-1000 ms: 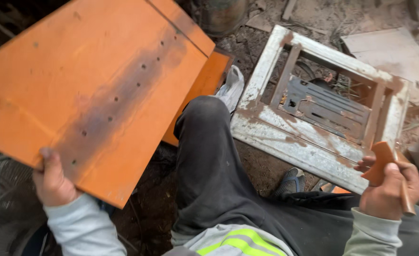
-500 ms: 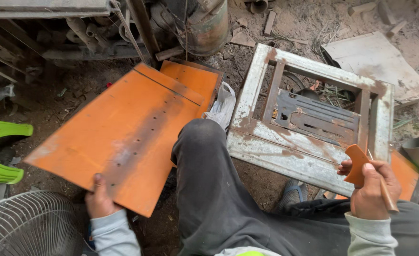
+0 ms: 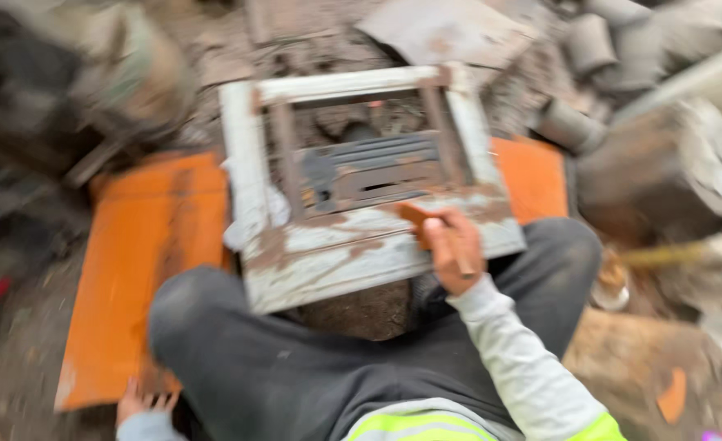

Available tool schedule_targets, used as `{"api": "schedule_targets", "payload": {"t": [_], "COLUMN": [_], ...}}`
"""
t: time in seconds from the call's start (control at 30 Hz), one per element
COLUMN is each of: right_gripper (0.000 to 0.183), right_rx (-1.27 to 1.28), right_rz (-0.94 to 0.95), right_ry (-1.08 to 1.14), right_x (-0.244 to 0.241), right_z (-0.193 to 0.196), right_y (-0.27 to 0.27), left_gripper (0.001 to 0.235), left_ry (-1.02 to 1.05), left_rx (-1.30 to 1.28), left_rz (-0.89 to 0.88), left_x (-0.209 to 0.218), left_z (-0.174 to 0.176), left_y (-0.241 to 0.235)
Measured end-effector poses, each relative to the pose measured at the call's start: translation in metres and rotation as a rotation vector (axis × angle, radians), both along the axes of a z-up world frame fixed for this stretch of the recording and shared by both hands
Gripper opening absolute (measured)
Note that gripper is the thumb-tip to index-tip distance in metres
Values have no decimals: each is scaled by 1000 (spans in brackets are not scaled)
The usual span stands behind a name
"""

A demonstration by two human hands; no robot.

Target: The person uses a small curved template and a pointed tool to trace outlines on orange sheets, then cuts along the traced lines to produce curved pieces. The person repeats the tracing and cutting process on multiple sheets, occasionally repositioning the template and adjusting the sheet.

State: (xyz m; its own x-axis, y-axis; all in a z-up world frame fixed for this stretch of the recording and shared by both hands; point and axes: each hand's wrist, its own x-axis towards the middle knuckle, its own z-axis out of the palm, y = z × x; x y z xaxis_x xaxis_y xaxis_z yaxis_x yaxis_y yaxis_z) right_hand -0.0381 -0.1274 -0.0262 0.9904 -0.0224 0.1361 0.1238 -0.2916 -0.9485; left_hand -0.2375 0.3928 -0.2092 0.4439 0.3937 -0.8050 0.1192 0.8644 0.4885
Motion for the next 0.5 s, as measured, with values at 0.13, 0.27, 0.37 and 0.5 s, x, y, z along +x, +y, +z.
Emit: {"api": "schedule_targets", "payload": {"t": [0.13, 0.27, 0.37, 0.5], "right_gripper": [23, 23, 21, 16], "right_rx": [-5, -28, 98, 396], "right_rz": [-24, -36, -13, 78], "right_ry": [-44, -48, -98, -62], "right_x": [0, -1, -7, -26], "right_z": [0, 0, 12, 36], "right_y": [8, 10, 3, -2], "left_gripper": [49, 48, 47, 48], "left_ry": [232, 101, -253, -662], "left_rx": [562, 1137, 1364, 1053], "left_rz": [-147, -330, -442, -754], "left_x": [48, 86, 113, 132], "left_z": [11, 33, 105, 197], "left_y": [-23, -74, -157, -296]}}
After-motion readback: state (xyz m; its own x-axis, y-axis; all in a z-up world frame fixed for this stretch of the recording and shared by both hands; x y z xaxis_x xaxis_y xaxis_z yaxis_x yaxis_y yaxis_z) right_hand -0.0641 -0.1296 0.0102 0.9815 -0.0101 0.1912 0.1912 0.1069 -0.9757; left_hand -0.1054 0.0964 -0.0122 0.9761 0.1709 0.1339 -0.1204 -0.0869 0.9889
